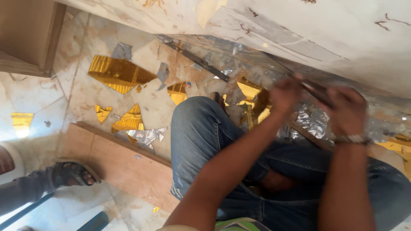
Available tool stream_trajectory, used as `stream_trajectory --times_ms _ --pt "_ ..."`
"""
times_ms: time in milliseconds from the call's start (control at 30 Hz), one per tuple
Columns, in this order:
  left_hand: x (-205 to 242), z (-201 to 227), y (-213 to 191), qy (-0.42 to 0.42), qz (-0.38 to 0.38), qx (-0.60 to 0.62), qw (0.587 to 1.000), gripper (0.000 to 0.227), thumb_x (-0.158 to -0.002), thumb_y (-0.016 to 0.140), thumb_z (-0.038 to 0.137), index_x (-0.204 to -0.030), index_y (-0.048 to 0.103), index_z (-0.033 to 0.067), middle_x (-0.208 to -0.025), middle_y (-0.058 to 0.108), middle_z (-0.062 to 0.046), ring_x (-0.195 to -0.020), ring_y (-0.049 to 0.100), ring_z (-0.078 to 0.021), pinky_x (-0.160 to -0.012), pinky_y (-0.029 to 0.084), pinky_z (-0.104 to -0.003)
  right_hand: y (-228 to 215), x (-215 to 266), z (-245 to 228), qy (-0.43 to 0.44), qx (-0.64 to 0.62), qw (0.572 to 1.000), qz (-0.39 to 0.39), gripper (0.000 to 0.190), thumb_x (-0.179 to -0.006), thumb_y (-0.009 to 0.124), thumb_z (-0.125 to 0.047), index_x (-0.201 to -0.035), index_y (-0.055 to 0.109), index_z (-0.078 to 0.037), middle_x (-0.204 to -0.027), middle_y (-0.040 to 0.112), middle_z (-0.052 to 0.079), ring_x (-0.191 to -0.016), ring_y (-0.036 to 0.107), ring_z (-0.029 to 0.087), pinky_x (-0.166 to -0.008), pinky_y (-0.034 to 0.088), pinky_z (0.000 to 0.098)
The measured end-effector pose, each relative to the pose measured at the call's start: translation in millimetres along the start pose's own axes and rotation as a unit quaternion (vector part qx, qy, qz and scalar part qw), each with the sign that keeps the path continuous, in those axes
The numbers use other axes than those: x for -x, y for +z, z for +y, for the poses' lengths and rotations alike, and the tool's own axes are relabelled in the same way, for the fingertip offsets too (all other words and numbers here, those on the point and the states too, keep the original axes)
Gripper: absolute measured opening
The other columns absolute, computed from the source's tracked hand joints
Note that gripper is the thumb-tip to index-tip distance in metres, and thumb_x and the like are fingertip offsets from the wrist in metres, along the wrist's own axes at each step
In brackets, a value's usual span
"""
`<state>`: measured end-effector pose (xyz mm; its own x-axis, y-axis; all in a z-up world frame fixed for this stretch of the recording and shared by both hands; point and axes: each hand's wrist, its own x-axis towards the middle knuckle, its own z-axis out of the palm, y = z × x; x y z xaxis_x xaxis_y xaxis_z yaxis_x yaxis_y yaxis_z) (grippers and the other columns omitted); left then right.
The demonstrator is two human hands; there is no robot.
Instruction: The person removes gold decorative material from a wall surface using a handheld scraper and their fingers, picking away loose fragments.
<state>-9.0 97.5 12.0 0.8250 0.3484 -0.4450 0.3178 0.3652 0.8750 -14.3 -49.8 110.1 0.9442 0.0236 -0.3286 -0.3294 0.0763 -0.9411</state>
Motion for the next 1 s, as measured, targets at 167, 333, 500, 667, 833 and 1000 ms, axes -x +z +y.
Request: stream_trajectory --times_ms 167,333,500,667,833,1000 --pt "70 -24 90 -0.079 -0.082 0.15 0.982 0.026 -0.102 0.073 0.022 -0.093 0.071 -0.0025 -0.076 0.069 -0.006 -0.066 0.064 -0.0132 -0.058 0.053 -0.032 -113 41 -7 -0.002 -0.017 0.997 0.077 0.009 -0.108 0.065 -0.004 -0.11 0.063 0.005 -0.11 0.072 0.019 -0.091 0.07 0.031 -0.07 0.055 0.0308" --pt "2 -35 38 0.265 0.037 -0.382 0.885 0.016 -0.086 0.071 0.022 -0.092 0.069 0.0071 -0.081 0.069 -0.006 -0.069 0.066 -0.0231 -0.061 0.051 -0.041 -33 7 -13 -0.021 0.018 1.0 0.007 0.015 -0.105 0.072 -0.009 -0.113 0.068 0.003 -0.11 0.07 0.015 -0.099 0.073 0.026 -0.08 0.064 0.0351" --pt "-45 17 -77 0.021 0.082 0.26 0.962 0.03 -0.108 0.064 0.031 -0.09 0.066 0.0068 -0.077 0.065 -0.003 -0.062 0.059 -0.0087 -0.059 0.051 -0.028 115 -27 -15 -0.046 0.061 0.996 -0.047 0.023 -0.094 0.075 -0.01 -0.113 0.071 0.002 -0.107 0.073 0.012 -0.09 0.074 0.02 -0.068 0.066 0.0324" --pt "-16 17 -35 0.036 0.039 -0.091 0.994 0.031 -0.106 0.06 0.025 -0.087 0.069 0.0025 -0.076 0.074 -0.011 -0.063 0.069 -0.0126 -0.055 0.055 -0.03 45 -9 -7 0.0 0.004 1.0 -0.023 0.017 -0.098 0.072 -0.01 -0.109 0.069 0.002 -0.107 0.071 0.011 -0.093 0.074 0.02 -0.078 0.066 0.0325" --pt "59 -2 51 -0.068 -0.111 0.179 0.975 0.021 -0.095 0.075 0.019 -0.097 0.07 -0.0012 -0.082 0.071 -0.008 -0.068 0.068 -0.0146 -0.058 0.055 -0.03 -80 42 1 -0.028 -0.003 0.999 0.028 0.012 -0.109 0.066 -0.008 -0.111 0.065 0.004 -0.113 0.07 0.017 -0.093 0.069 0.027 -0.077 0.058 0.0315" --pt "15 22 6 0.148 0.011 -0.262 0.954 0.024 -0.085 0.073 0.029 -0.097 0.074 0.0083 -0.077 0.072 -0.008 -0.062 0.063 -0.0164 -0.051 0.05 -0.032 -7 13 -21 -0.052 0.045 0.998 0.0 0.018 -0.103 0.071 -0.006 -0.113 0.065 0.007 -0.113 0.067 0.015 -0.1 0.074 0.023 -0.08 0.067 0.0335"
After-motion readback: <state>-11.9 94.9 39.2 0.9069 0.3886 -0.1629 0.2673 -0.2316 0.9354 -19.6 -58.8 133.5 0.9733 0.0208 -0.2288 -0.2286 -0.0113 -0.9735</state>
